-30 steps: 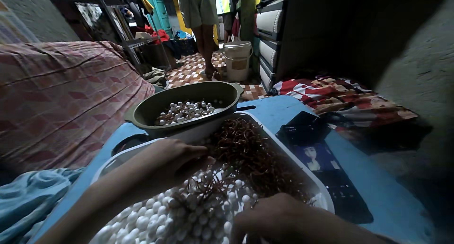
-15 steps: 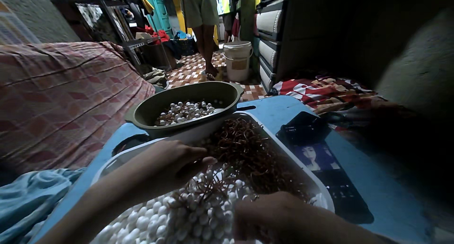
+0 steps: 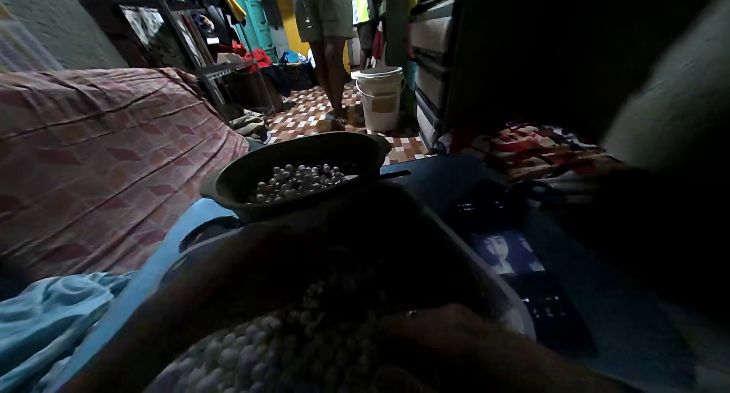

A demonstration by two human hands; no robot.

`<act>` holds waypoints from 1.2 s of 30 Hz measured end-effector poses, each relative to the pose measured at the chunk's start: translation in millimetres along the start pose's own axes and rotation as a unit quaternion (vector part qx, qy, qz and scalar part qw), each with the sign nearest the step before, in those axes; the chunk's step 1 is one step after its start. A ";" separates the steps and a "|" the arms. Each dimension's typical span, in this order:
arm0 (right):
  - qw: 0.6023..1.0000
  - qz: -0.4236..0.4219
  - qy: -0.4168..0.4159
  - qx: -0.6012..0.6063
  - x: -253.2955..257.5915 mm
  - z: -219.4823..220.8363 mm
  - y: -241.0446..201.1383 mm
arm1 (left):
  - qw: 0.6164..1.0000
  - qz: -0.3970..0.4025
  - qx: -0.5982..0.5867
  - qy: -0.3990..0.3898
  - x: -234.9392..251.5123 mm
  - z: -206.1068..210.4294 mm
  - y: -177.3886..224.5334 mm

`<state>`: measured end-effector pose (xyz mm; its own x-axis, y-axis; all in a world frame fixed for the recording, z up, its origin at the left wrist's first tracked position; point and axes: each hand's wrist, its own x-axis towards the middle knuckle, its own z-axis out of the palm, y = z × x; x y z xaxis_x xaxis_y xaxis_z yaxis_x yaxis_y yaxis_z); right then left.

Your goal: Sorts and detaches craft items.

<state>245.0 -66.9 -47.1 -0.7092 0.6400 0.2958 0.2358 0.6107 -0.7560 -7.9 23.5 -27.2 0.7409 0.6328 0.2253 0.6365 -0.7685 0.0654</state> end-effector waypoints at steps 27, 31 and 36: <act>0.991 -0.002 0.130 -0.017 2.2 5.6 6.5 | 0.984 0.062 -0.130 -0.106 -21.2 -26.2 44.1; 0.991 0.011 0.133 0.017 0.5 4.8 4.4 | 0.991 0.059 -0.105 -0.064 -17.9 -15.0 44.0; 0.982 -0.010 0.175 0.075 1.8 3.1 7.4 | 0.987 0.063 -0.149 0.002 -14.3 -7.9 34.6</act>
<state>243.5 -62.7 -54.0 -0.4348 0.7658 0.4738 0.1058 0.5660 -0.8176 1.9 -12.9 -20.5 0.8083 0.5311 0.2542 0.4480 -0.8349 0.3198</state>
